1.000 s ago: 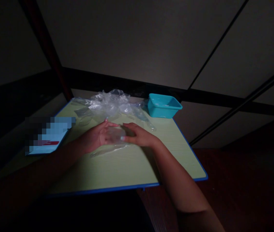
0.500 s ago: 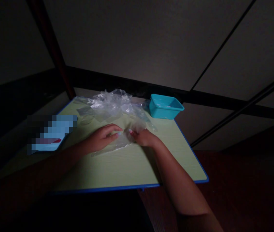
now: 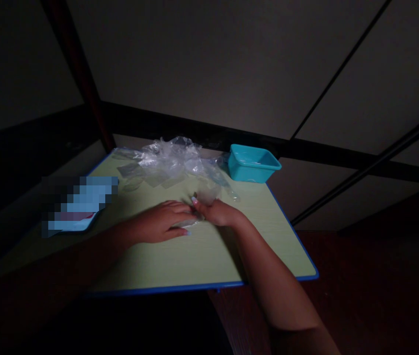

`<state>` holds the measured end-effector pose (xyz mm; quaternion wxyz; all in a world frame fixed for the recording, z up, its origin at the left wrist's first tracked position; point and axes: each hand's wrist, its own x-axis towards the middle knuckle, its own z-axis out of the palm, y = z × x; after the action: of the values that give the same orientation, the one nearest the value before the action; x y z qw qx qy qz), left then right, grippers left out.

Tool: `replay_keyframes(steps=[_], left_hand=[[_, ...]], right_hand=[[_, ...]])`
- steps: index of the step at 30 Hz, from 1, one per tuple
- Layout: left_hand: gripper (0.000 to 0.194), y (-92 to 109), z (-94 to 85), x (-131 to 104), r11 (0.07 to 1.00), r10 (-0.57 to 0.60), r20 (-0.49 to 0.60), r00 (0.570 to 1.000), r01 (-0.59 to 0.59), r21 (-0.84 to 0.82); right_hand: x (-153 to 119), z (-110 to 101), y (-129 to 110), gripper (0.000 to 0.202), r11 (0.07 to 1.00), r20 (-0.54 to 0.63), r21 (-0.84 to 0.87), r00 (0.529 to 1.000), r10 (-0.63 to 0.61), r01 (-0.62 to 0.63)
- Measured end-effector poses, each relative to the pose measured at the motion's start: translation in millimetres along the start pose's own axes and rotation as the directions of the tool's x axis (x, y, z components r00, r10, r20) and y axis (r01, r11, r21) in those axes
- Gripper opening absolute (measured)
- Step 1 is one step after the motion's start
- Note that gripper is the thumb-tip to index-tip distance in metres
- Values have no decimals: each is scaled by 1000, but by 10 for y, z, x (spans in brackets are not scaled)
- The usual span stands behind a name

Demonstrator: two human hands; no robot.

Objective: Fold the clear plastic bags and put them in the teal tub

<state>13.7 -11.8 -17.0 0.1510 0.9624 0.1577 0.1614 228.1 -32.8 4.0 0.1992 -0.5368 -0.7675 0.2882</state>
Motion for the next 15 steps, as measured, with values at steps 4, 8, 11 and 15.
replay_keyframes(steps=[4,8,11,15], left_hand=[[38,13,17,3,998,8,9,1000,-8,58],[37,12,48,0,999,8,-4,1000,-8,39],[35,14,64,-4,1000,-11,-13,1000,11,15],[36,33,46,-8,1000,-23,-9,1000,23,8]], right_hand=[[22,65,-79,54,987,7,111,993,115,-115],[46,181,-175,52,955,-3,277,994,107,-102],[53,249,-231,55,944,14,326,999,47,-50],[55,258,-227,61,970,-26,241,999,19,-12]])
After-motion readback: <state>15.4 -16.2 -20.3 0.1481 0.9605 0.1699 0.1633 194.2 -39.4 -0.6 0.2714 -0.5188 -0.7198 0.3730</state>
